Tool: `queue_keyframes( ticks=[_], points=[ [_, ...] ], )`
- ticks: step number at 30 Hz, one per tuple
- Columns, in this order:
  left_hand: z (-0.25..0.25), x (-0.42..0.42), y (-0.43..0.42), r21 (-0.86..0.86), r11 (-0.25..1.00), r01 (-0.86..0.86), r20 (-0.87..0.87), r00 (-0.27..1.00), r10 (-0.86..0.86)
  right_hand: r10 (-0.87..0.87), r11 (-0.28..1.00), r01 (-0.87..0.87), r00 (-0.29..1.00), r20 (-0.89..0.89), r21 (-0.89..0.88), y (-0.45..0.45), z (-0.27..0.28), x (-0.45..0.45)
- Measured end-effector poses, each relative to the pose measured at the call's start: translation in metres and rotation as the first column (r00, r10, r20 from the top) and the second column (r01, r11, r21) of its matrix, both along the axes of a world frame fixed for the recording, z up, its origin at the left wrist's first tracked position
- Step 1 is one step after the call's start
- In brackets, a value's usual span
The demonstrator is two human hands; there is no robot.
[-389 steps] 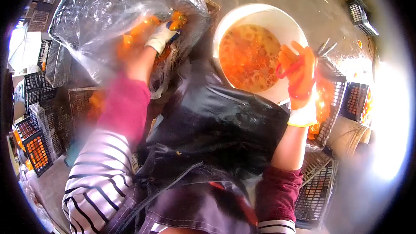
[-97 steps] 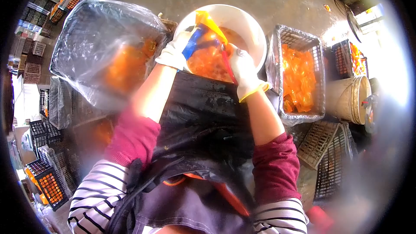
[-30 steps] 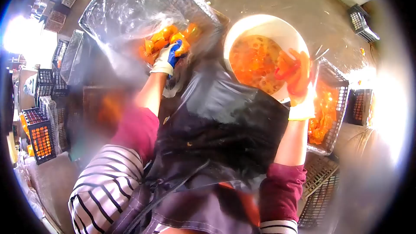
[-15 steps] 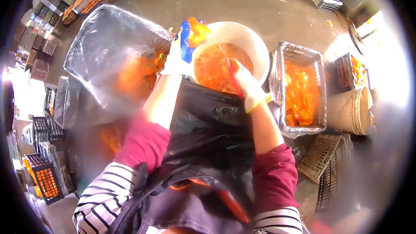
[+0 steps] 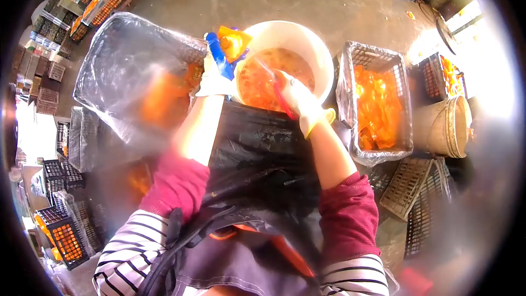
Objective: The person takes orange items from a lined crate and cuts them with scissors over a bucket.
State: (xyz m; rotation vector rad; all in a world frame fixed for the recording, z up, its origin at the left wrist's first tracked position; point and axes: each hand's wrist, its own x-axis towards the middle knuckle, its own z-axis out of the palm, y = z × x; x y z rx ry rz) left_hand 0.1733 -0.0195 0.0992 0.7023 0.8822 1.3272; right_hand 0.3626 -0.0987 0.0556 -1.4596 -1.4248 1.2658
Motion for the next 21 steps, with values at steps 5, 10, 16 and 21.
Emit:
queue_keyframes(
  ticks=[5,10,16,21],
  points=[
    [-0.038,0.0,0.021,0.224,0.959,0.172,-0.619,0.785,0.004,0.016,0.993,-0.034,0.988,0.154,0.116,-0.004,0.023,-0.009],
    [-0.005,0.005,0.008,-0.111,0.981,0.158,-0.017,0.987,-0.161,-0.026,0.978,0.008,0.996,-0.082,-0.208,-0.013,0.057,-0.009],
    [0.009,0.003,-0.011,0.121,0.914,0.388,0.106,0.91,-0.401,-0.161,0.979,0.106,0.928,-0.336,-0.175,-0.008,0.042,-0.008],
    [-0.009,0.01,-0.008,0.057,0.955,0.292,-0.258,0.928,-0.268,-0.179,0.983,0.181,0.923,-0.341,-0.027,-0.001,0.007,-0.006]
  ],
)
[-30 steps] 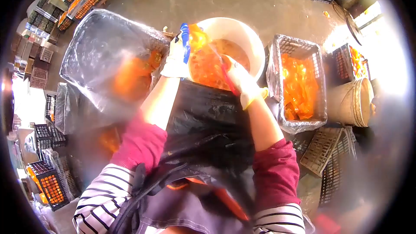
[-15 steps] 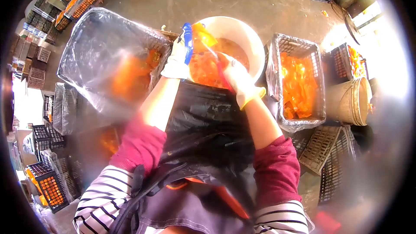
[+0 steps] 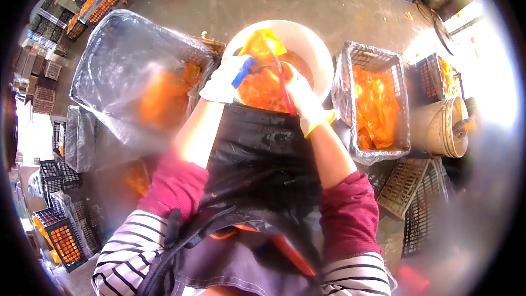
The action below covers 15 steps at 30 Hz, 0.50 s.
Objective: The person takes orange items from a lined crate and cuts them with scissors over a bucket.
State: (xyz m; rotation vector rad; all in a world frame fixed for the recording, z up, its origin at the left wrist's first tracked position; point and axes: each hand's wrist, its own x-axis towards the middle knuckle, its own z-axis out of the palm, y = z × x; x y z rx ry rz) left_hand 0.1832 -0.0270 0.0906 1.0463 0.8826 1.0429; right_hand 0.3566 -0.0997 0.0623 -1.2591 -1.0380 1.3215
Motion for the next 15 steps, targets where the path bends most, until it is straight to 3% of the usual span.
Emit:
queue_keyframes(
  ticks=[2,5,8,11,14,15],
  points=[
    [-0.014,-0.002,0.009,-0.025,1.0,-0.004,0.126,0.992,0.007,0.046,0.995,-0.05,0.998,-0.052,-0.081,0.001,-0.016,0.011],
    [0.037,0.001,-0.009,-0.174,0.981,-0.086,0.045,0.994,0.095,0.114,0.983,-0.124,0.99,-0.084,-0.133,-0.007,0.02,0.002],
    [0.01,-0.002,-0.005,-0.127,0.989,-0.08,0.153,0.983,0.099,0.048,0.984,-0.099,0.95,0.31,0.15,-0.002,0.014,-0.008],
    [-0.013,-0.011,0.006,-0.064,0.996,-0.06,-0.022,0.998,0.059,0.096,0.988,-0.13,0.934,0.345,0.079,-0.004,0.005,0.002],
    [0.004,-0.015,0.003,-0.094,0.983,-0.156,-0.193,0.972,0.136,0.126,0.94,-0.158,0.984,-0.124,-0.303,-0.017,0.059,-0.009],
    [0.012,-0.013,-0.002,-0.126,0.978,-0.167,-0.057,0.985,0.161,0.13,0.956,-0.132,0.991,-0.023,-0.261,-0.016,0.055,-0.01]
  ],
)
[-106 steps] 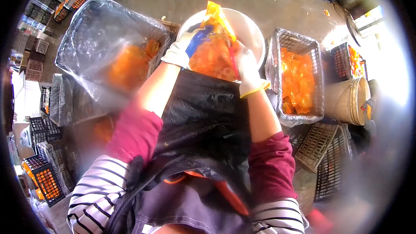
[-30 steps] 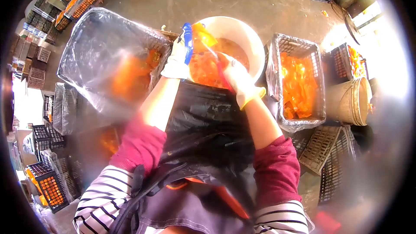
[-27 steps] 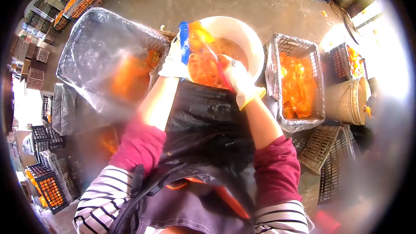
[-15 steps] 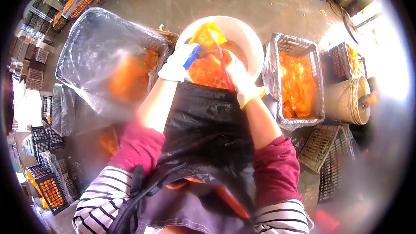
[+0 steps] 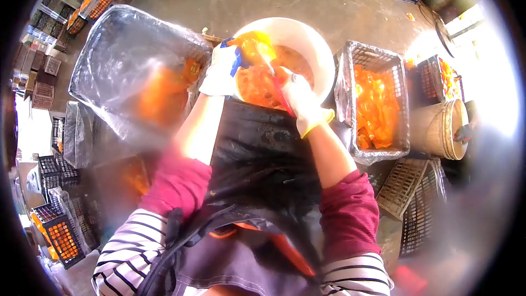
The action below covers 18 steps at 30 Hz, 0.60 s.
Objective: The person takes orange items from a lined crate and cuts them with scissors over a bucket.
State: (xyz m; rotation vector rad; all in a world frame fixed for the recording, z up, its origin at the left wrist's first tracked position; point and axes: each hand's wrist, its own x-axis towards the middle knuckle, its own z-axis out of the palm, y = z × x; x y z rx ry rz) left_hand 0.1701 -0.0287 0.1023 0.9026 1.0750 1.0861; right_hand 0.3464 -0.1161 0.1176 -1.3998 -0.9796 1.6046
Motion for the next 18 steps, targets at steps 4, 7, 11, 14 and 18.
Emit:
queue_keyframes(
  ticks=[4,7,11,14,18],
  points=[
    [-0.019,-0.007,-0.002,0.33,0.94,0.09,-0.439,0.896,0.068,-0.051,0.957,-0.047,0.943,0.328,0.285,0.005,-0.03,-0.001],
    [-0.021,-0.01,-0.003,0.389,0.912,0.126,-0.516,0.85,0.103,0.023,0.982,-0.08,0.949,0.315,0.169,0.001,-0.011,-0.001],
    [-0.001,-0.007,-0.003,0.392,0.906,0.16,-0.747,0.63,0.212,0.102,0.993,-0.09,0.977,0.19,-0.073,0.003,-0.006,-0.001],
    [-0.004,-0.004,0.002,0.39,0.898,0.202,-0.801,0.555,0.223,0.036,0.96,-0.161,0.883,0.467,0.229,0.006,-0.037,0.005],
    [0.0,-0.001,0.001,0.237,0.971,-0.038,-0.184,0.979,0.083,0.085,0.996,-0.086,0.996,-0.04,-0.013,0.004,-0.029,0.01]
  ],
)
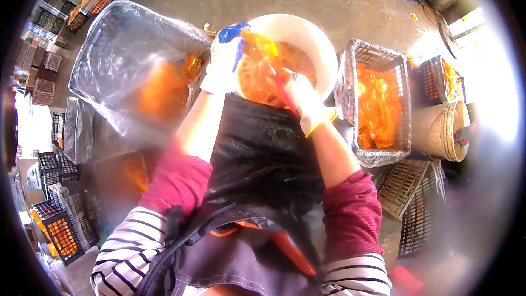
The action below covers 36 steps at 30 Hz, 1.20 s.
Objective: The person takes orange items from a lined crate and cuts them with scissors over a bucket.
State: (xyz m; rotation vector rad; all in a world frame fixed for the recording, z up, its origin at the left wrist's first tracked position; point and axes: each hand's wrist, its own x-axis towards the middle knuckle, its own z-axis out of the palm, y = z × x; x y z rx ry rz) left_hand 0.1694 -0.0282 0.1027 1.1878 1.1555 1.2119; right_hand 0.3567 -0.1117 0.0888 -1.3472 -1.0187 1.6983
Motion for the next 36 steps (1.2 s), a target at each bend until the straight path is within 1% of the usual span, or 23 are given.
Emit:
queue_keyframes(
  ticks=[2,3,4,5,7,8,10,13,16,19,20,22,23,25,26,28,29,30,31,32,33,34,36],
  points=[
    [-0.008,0.002,0.006,-0.192,0.971,0.146,0.271,0.958,-0.09,-0.02,1.0,0.021,0.998,-0.054,0.015,0.0,0.001,-0.001],
    [-0.006,0.004,0.007,-0.267,0.935,0.233,0.405,0.908,-0.11,-0.038,0.999,0.039,0.999,-0.037,0.022,0.0,0.005,-0.003],
    [0.005,0.005,-0.005,-0.194,0.909,0.369,0.536,0.816,-0.217,-0.053,0.998,0.054,0.998,-0.022,0.031,-0.001,0.011,-0.007],
    [-0.005,0.007,0.0,-0.198,0.898,0.392,0.476,0.839,-0.262,-0.069,0.997,0.069,0.998,-0.007,0.038,-0.001,0.015,-0.009],
    [0.005,0.009,0.001,-0.209,0.936,0.283,0.167,0.954,-0.251,-0.083,0.996,0.086,0.995,-0.062,0.034,-0.001,0.01,-0.008],
    [0.002,0.009,0.0,-0.188,0.933,0.307,0.197,0.942,-0.27,-0.094,0.995,0.097,0.992,-0.088,0.029,-0.002,0.007,-0.007],
    [-0.004,0.007,0.0,-0.141,0.927,0.347,0.256,0.917,-0.304,-0.058,0.998,0.058,0.996,-0.063,0.004,0.0,0.0,-0.001],
    [-0.01,0.008,0.001,-0.149,0.965,0.216,-0.011,0.976,-0.22,-0.036,0.999,0.036,0.998,-0.053,-0.009,0.001,-0.001,0.001],
    [-0.017,0.011,0.009,-0.072,0.949,0.307,0.254,0.926,-0.28,-0.039,0.999,0.039,0.999,-0.031,-0.023,0.002,0.001,-0.001],
    [-0.016,0.011,0.012,-0.128,0.949,0.289,0.23,0.939,-0.255,-0.054,0.998,0.053,0.999,-0.011,-0.038,0.003,0.007,-0.005],
    [-0.02,0.012,0.012,-0.075,0.957,0.279,0.277,0.928,-0.248,-0.06,0.997,0.059,0.998,-0.006,-0.041,0.003,0.01,-0.006],
    [-0.027,0.014,0.013,0.027,0.968,0.249,0.367,0.898,-0.242,-0.042,0.999,0.042,0.993,0.11,-0.004,0.001,0.029,-0.01],
    [-0.029,0.014,0.015,0.012,0.967,0.256,0.359,0.901,-0.243,-0.034,0.999,0.032,0.985,0.166,0.014,0.001,0.034,-0.011],
    [-0.028,0.014,0.015,-0.018,0.963,0.27,0.344,0.906,-0.248,-0.13,0.964,0.001,0.875,0.465,0.268,0.008,0.009,-0.007],
    [-0.029,0.015,0.018,0.037,0.967,0.252,0.248,0.935,-0.253,-0.203,0.924,-0.045,0.784,0.586,0.381,0.011,-0.003,-0.004],
    [-0.03,0.017,0.021,0.152,0.961,0.231,0.051,0.969,-0.241,-0.249,0.908,-0.069,0.704,0.665,0.413,0.011,0.005,-0.002],
    [-0.031,0.017,0.017,0.209,0.951,0.228,-0.132,0.97,-0.204,-0.272,0.899,-0.084,0.66,0.7,0.429,0.011,0.009,-0.002],
    [-0.023,0.017,0.01,0.268,0.935,0.233,-0.308,0.94,-0.146,-0.321,0.88,-0.045,0.679,0.661,0.474,0.012,0.005,0.001],
    [-0.017,0.017,0.006,0.324,0.913,0.248,-0.471,0.879,-0.071,-0.369,0.856,-0.005,0.696,0.616,0.517,0.014,-0.003,0.006],
    [-0.015,0.016,0.004,0.314,0.917,0.247,-0.315,0.938,-0.145,-0.415,0.829,0.037,0.71,0.569,0.558,0.015,-0.01,0.009],
    [-0.013,0.016,0.004,0.306,0.919,0.25,-0.148,0.966,-0.213,-0.463,0.803,0.168,0.78,0.42,0.572,0.017,-0.013,0.01],
    [-0.01,0.015,0.003,0.298,0.919,0.257,0.023,0.961,-0.276,-0.508,0.772,0.3,0.821,0.26,0.561,0.018,-0.014,0.011],
    [-0.003,0.003,0.004,0.02,0.99,0.138,0.048,0.989,-0.139,-0.545,0.704,0.447,0.838,0.016,0.552,0.023,-0.019,0.018]
  ],
)
